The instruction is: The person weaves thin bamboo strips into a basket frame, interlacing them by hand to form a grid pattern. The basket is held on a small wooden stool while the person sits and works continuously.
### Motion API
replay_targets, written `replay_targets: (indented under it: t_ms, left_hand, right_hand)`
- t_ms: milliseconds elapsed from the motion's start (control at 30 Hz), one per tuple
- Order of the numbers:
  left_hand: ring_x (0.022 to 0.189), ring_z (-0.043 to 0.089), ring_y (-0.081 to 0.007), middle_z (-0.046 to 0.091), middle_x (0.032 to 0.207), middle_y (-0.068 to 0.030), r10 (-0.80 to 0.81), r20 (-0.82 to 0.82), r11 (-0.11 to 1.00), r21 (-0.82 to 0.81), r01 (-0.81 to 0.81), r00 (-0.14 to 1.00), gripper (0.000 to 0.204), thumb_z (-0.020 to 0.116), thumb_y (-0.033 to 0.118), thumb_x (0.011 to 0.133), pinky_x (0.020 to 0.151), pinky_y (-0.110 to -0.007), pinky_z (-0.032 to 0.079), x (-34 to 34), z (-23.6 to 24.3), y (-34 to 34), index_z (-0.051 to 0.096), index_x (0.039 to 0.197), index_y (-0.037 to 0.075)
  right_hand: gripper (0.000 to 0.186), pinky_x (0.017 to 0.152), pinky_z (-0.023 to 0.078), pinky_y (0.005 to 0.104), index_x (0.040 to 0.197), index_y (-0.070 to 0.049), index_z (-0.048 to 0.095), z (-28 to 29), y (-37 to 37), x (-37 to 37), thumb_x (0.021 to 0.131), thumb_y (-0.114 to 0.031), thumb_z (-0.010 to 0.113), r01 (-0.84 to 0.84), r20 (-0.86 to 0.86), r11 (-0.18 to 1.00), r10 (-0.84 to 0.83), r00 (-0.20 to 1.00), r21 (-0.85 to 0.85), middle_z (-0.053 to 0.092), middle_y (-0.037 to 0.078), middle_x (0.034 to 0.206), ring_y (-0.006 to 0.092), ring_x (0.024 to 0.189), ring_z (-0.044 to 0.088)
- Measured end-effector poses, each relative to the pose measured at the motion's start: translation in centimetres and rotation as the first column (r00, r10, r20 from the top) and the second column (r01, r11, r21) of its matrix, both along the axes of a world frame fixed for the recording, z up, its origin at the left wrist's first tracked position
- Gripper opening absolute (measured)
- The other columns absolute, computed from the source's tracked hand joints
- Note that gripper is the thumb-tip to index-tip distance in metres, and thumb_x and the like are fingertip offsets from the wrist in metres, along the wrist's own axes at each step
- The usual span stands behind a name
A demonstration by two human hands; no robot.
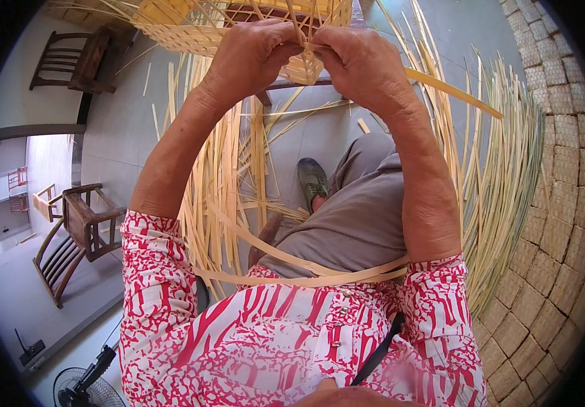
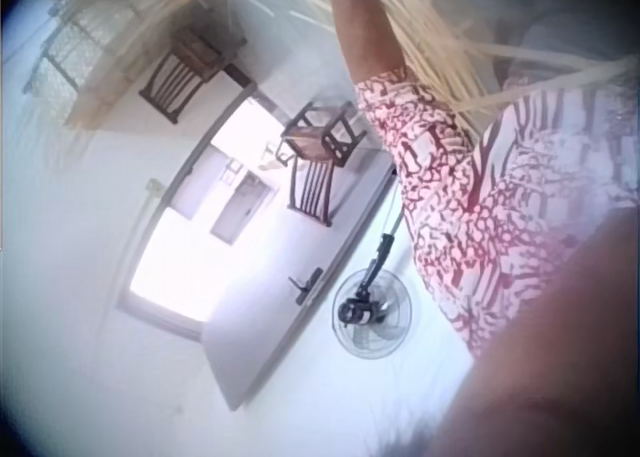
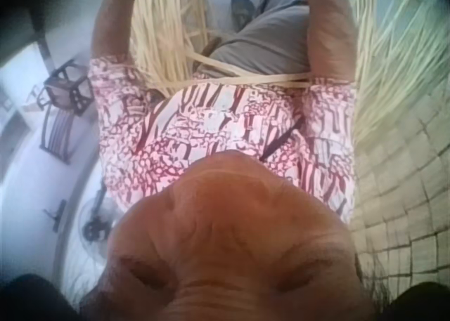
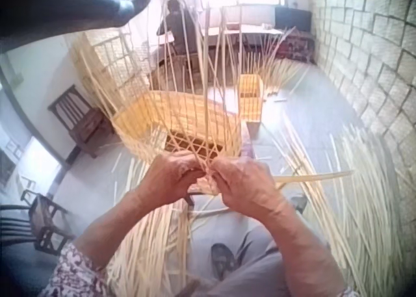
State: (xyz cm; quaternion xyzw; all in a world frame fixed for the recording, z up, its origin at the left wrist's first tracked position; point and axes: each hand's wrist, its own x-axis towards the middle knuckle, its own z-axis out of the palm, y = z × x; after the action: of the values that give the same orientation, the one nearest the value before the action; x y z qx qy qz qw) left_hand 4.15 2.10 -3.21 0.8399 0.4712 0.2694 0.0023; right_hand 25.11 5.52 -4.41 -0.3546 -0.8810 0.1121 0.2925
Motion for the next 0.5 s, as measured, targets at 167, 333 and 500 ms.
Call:
replay_targets:
  t_ms: [167,333,500]
  left_hand:
    - [0.075,0.073,-0.0191,0.073,0.09,-0.0088,-0.044,0.009,0.999,0.006,0.043,0.999,0.012,0.071,0.002,0.088,0.066,-0.03,0.058,-0.1,-0.4,-1.0,0.071,0.1,0.003]
    - [0.08,0.074,-0.0182,0.074,0.095,-0.0088,-0.161,0.053,0.98,-0.108,0.166,0.985,0.01,0.071,0.001,0.089,0.07,-0.029,0.059,-1.6,0.7,-1.9,0.071,0.099,0.0]
    - [0.081,0.074,-0.0181,0.074,0.093,-0.01,-0.248,0.107,0.953,-0.152,0.263,0.963,0.012,0.075,0.003,0.087,0.072,-0.028,0.059,-1.9,1.0,-2.0,0.074,0.099,0.0]
  right_hand:
    - [0.008,0.066,0.053,0.0467,0.09,-0.013,0.07,-0.5,0.7,0.9,0.088,-0.02,0.068,-0.059,-0.001,0.992,0.059,0.998,0.109,0.071,0.011,0.08,0.032,0.077,0.07]
    - [0.042,0.064,0.05,0.046,0.074,-0.011,0.063,0.0,1.2,1.1,0.091,-0.05,0.063,-0.037,0.025,0.988,0.034,0.999,0.148,0.064,0.01,0.068,0.034,0.069,0.066]
    - [0.044,0.06,0.049,0.0465,0.071,-0.012,0.062,-0.2,1.9,1.0,0.09,-0.052,0.065,-0.139,-0.008,0.98,0.142,0.99,0.144,0.063,0.011,0.066,0.0352,0.065,0.065]
